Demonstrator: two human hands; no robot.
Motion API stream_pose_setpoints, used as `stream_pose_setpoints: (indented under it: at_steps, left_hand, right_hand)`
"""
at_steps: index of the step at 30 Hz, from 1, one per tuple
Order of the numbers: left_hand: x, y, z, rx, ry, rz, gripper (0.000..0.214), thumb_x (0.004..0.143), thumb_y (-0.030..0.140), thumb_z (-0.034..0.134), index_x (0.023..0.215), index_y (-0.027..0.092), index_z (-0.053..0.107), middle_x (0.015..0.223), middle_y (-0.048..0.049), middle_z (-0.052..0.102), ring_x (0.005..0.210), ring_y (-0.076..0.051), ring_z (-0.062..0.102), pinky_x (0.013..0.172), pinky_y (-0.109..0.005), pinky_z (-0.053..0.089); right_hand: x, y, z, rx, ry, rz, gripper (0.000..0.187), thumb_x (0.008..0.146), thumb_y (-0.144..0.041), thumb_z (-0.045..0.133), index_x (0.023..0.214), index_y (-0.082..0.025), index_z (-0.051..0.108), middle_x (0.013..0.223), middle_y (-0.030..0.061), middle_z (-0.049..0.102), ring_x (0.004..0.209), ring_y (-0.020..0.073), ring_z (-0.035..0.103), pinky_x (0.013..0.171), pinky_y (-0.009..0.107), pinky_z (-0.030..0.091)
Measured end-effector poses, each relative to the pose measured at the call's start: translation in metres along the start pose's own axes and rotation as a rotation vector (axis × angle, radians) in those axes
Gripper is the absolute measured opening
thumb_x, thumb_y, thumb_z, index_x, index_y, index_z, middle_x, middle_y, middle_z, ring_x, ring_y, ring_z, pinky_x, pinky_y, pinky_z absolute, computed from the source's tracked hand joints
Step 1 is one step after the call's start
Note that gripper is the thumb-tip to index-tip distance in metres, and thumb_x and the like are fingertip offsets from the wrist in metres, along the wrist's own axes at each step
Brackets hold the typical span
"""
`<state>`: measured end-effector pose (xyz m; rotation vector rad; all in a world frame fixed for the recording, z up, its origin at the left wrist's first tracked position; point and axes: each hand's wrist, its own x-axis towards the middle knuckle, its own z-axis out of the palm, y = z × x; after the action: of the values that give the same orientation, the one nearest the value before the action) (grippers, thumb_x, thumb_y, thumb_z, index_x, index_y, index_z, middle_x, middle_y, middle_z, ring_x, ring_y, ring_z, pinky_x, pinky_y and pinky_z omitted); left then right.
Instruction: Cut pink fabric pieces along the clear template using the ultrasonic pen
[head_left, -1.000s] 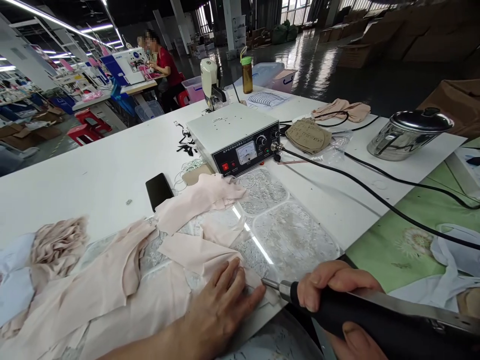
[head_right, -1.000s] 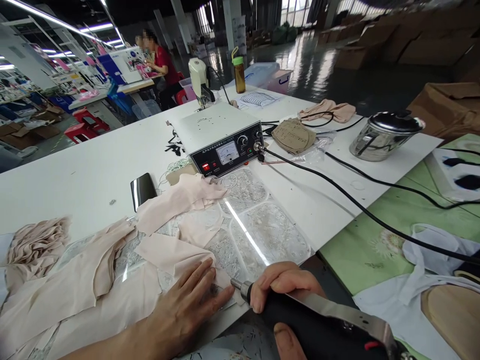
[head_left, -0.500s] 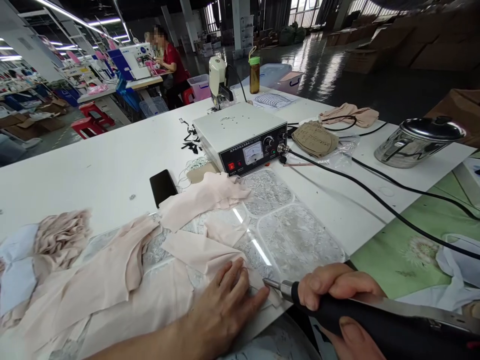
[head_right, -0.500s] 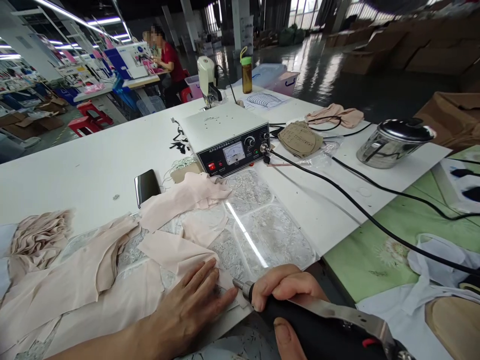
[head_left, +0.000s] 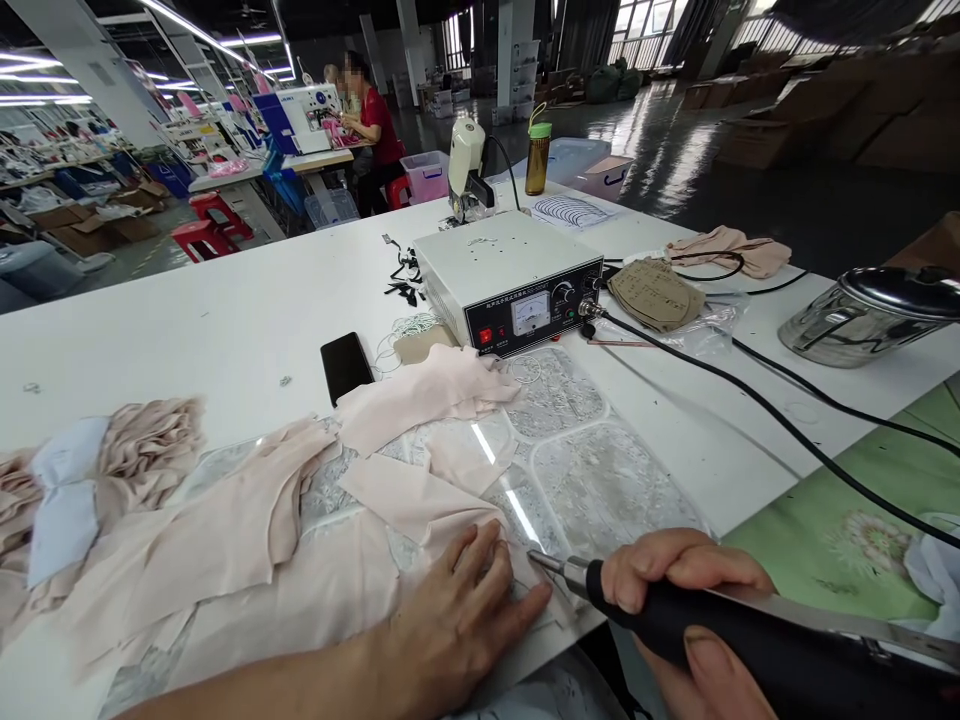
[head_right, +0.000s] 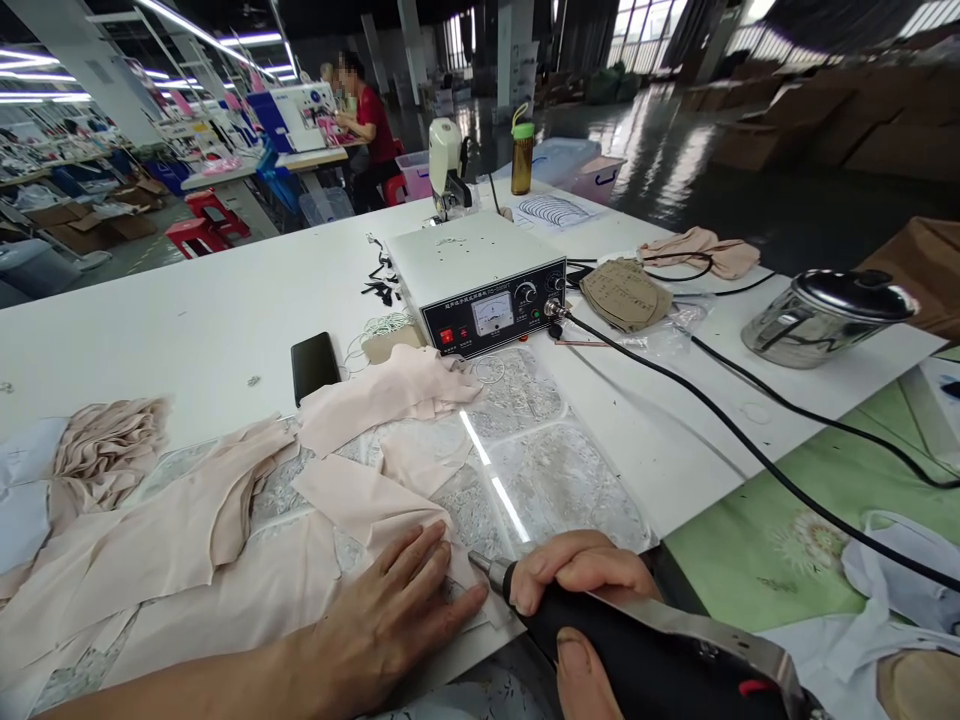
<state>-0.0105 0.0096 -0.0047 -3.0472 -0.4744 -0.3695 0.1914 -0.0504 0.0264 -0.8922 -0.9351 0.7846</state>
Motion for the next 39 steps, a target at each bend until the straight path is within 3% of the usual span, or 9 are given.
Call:
stream_pose_setpoints:
  at_steps: [12,17,25,32,36,39]
  left_hand:
    - [0.0,0.0,0.001,-0.021,0.009,0.005,0.049,0.088,0.023,0.058,0.136,0.016,0.049,0.112,-0.016,0.055,0.119,-0.04,0.05,0.095,-0.054,0.046]
    - [-0.002,-0.002,0.0,-0.041,0.004,0.01,0.048,0.089,0.023,0.057,0.135,0.016,0.049,0.114,-0.017,0.056,0.119,-0.039,0.051,0.095,-0.054,0.047]
    - [-0.005,-0.014,-0.02,-0.243,0.065,0.004,0.028,0.098,0.01,0.037,0.119,0.008,0.055,0.113,-0.0157,0.061,0.117,-0.025,0.053,0.1,-0.041,0.048]
    - [-0.002,-0.027,-0.01,-0.174,0.105,-0.107,0.026,0.098,0.01,0.041,0.121,0.008,0.055,0.113,-0.0162,0.062,0.11,-0.024,0.058,0.089,-0.038,0.055]
    - [-0.004,-0.031,-0.007,-0.157,0.109,-0.086,0.024,0.098,0.01,0.044,0.118,0.009,0.056,0.116,-0.0152,0.063,0.112,-0.024,0.058,0.093,-0.039,0.054]
    - [-0.005,-0.038,-0.01,-0.133,0.105,-0.03,0.022,0.099,0.01,0.044,0.117,0.009,0.057,0.115,-0.0153,0.063,0.112,-0.024,0.058,0.091,-0.039,0.054]
  right_hand:
    - [0.002,0.008,-0.003,-0.007,-0.088,-0.042,0.004,0.09,-0.022,0.052,0.093,-0.025,0.052,0.082,0.0019,0.053,0.069,0.0156,0.056,0.062,0.034,0.054]
    - [0.001,-0.002,-0.001,0.01,-0.021,-0.011,0.007,0.089,-0.031,0.055,0.093,-0.026,0.055,0.078,0.002,0.054,0.065,0.017,0.058,0.059,0.035,0.054]
    - [-0.007,-0.01,-0.005,0.024,-0.032,0.05,0.006,0.088,-0.031,0.053,0.094,-0.029,0.056,0.077,0.0032,0.052,0.062,0.0174,0.056,0.057,0.035,0.054]
    - [-0.012,-0.01,-0.01,0.075,-0.077,0.054,0.008,0.087,-0.033,0.057,0.094,-0.031,0.057,0.077,0.0026,0.051,0.06,0.0175,0.057,0.054,0.034,0.054]
    - [-0.012,-0.009,-0.019,0.055,-0.048,0.034,0.007,0.088,-0.03,0.055,0.095,-0.031,0.057,0.078,0.0033,0.052,0.062,0.0175,0.057,0.057,0.035,0.055]
    - [-0.012,-0.007,-0.022,0.025,-0.096,0.054,0.01,0.089,-0.026,0.053,0.097,-0.03,0.056,0.081,0.004,0.053,0.067,0.0183,0.06,0.06,0.035,0.055]
